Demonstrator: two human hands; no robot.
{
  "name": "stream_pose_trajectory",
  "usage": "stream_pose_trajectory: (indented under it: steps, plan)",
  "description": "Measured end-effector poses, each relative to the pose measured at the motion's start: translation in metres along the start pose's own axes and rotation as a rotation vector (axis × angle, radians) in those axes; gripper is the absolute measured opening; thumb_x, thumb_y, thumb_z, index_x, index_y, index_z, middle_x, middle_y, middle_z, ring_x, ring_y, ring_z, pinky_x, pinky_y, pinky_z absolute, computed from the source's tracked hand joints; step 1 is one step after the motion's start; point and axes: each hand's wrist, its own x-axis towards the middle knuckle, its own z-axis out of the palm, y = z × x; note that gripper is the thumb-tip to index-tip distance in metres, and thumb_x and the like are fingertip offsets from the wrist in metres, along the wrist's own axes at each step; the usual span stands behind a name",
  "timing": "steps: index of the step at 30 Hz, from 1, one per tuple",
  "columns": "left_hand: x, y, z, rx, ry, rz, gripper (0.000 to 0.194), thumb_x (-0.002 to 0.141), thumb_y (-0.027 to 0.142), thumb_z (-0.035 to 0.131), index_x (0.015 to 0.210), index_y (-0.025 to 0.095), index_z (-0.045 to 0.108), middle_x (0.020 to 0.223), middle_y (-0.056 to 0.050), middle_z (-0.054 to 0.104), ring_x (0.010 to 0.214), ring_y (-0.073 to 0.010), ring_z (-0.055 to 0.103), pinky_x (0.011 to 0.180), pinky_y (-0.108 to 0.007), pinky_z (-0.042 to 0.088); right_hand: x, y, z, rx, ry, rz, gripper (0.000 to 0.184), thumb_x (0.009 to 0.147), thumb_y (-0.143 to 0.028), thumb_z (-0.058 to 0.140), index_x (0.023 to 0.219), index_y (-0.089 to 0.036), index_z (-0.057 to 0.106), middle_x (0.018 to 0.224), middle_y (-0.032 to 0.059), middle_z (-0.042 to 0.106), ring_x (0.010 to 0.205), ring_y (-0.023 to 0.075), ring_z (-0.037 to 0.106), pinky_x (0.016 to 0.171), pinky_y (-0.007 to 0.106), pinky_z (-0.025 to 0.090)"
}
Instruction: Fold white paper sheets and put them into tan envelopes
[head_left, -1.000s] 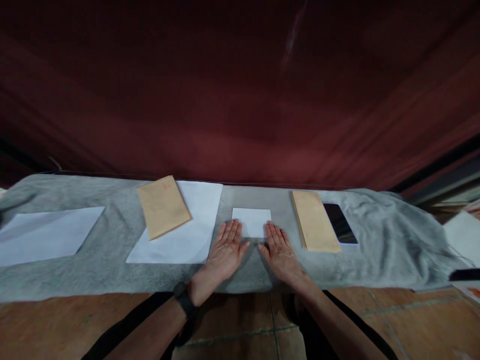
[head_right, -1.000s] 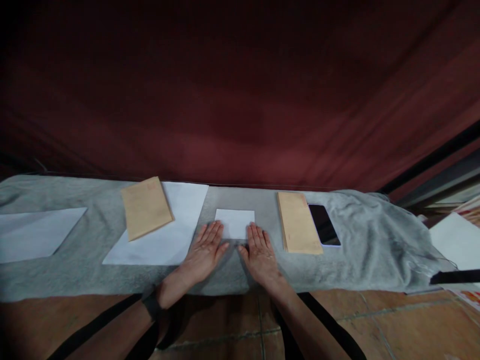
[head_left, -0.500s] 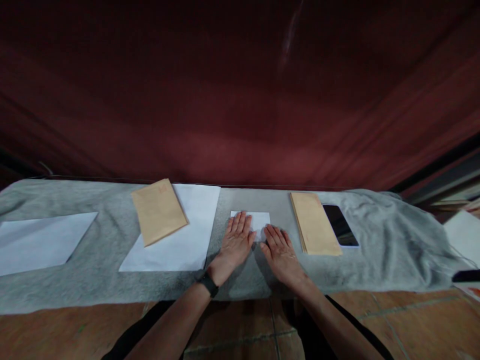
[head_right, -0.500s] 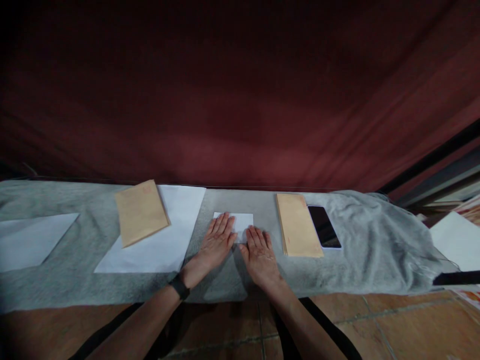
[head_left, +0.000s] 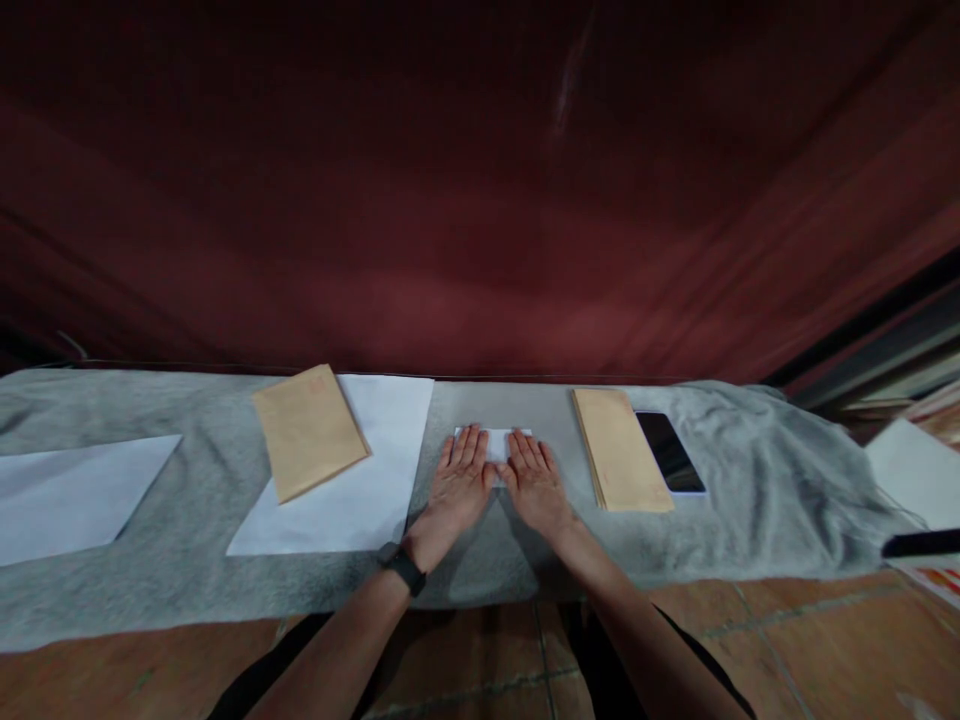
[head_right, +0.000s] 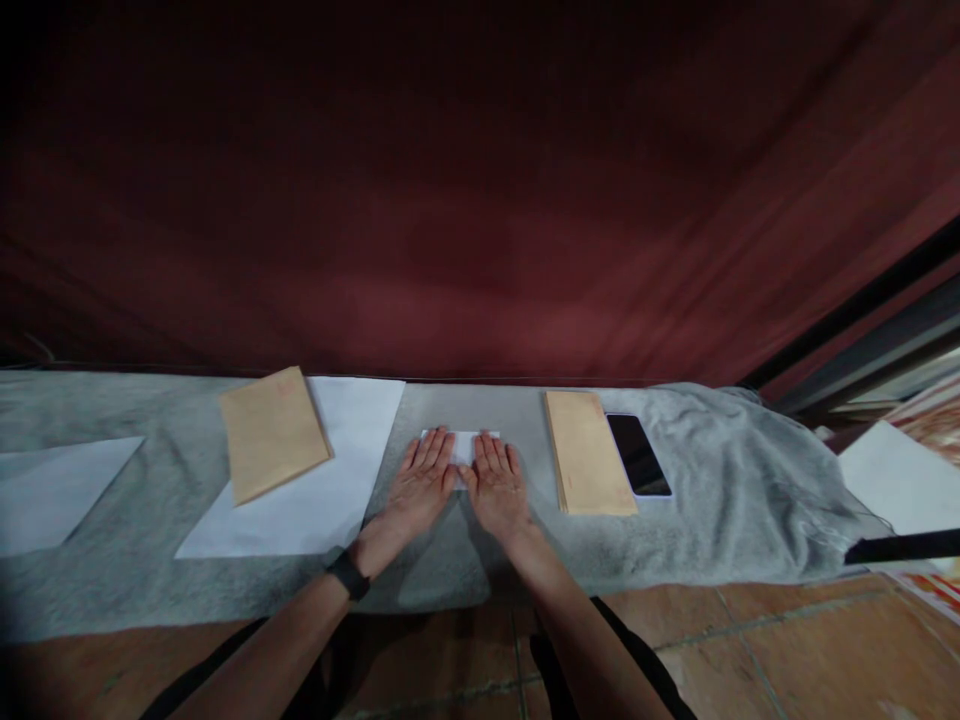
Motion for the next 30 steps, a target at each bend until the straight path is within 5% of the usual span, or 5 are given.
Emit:
stream_pose_trajectory:
  steps: [24, 30]
  plan:
    - [-0.008, -0.024, -0.008, -0.021, 0.005, -0.078, 0.058, 0.1, 0.038, 0.036, 0.151, 0.01, 0.038, 0.157, -0.015, 0.038, 0.149, -0.0251, 0.029, 0.123, -0.045, 0.02, -0.002, 0.027, -0.003, -0.043, -0.023, 0.061, 0.063, 0.105, -0.047, 0.023, 0.156, -0.01, 0.028, 0.161, 0.0129, 0.029, 0.148, 0.0281, 0.029, 0.119, 0.048, 0.023]
    - [-0.017, -0.026, -0.017, -0.073, -0.065, 0.193, 0.058, 0.097, 0.046, 0.047, 0.147, 0.016, 0.045, 0.157, -0.014, 0.038, 0.148, -0.027, 0.03, 0.121, -0.051, 0.022, -0.002, 0.025, -0.005, -0.044, -0.004, 0.058, 0.061, 0.104, -0.046, 0.029, 0.155, -0.011, 0.03, 0.16, 0.0138, 0.032, 0.146, 0.0282, 0.032, 0.119, 0.048, 0.024]
